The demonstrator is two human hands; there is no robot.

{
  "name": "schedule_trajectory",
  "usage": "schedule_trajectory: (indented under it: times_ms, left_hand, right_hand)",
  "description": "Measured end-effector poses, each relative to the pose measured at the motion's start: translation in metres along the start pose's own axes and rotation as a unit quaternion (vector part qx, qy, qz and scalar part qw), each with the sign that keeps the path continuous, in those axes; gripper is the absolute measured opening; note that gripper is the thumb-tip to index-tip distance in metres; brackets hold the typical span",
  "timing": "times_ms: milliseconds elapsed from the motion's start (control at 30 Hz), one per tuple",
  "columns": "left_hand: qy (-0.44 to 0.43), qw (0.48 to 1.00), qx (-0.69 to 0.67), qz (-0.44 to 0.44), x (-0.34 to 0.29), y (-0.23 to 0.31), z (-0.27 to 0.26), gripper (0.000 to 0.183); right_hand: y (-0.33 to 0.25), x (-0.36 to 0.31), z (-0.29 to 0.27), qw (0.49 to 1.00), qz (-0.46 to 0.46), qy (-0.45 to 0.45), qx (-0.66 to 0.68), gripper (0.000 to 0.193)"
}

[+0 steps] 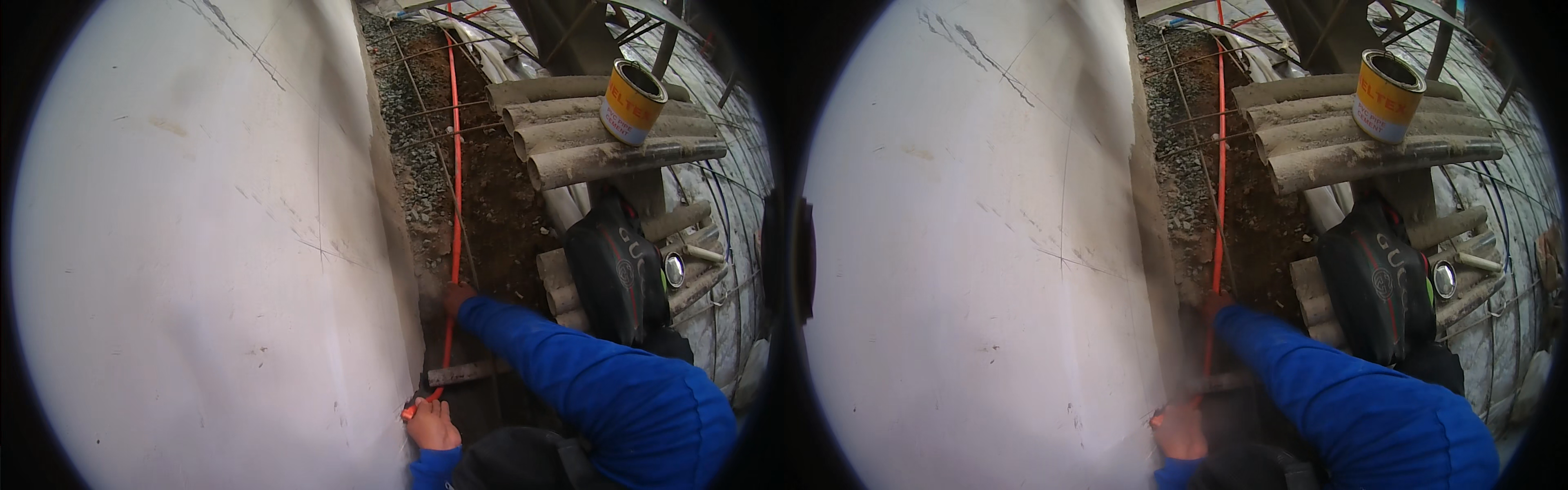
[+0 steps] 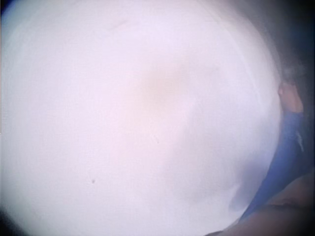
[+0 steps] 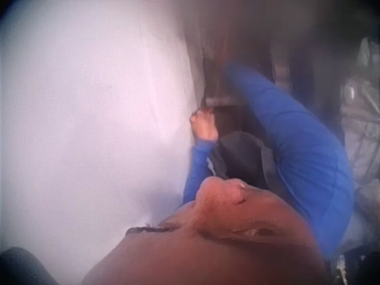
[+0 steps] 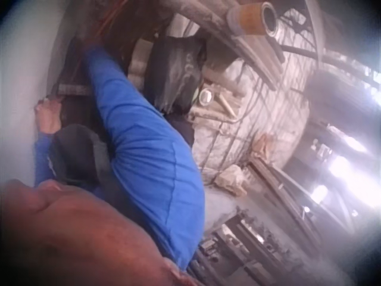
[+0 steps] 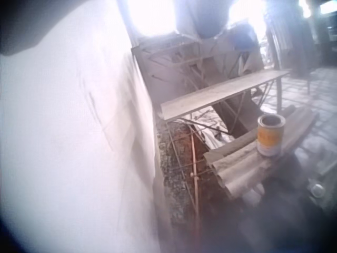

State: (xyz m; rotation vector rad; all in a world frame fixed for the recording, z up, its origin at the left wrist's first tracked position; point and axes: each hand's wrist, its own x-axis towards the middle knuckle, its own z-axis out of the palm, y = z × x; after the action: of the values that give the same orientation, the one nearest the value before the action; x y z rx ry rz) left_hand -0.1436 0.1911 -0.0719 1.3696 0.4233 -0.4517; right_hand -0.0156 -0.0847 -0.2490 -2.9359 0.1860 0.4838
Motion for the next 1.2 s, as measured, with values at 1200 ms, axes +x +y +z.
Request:
schedule_trajectory:
  times_ms: [1200]
  left_hand:
    - [-0.078,0.775,0.580,0.240,0.033,-0.043,-0.042,0.025]
  right_hand:
    - [-0.072,-0.248,-0.085,0.896,-0.323,-0.301,0.054,0.044]
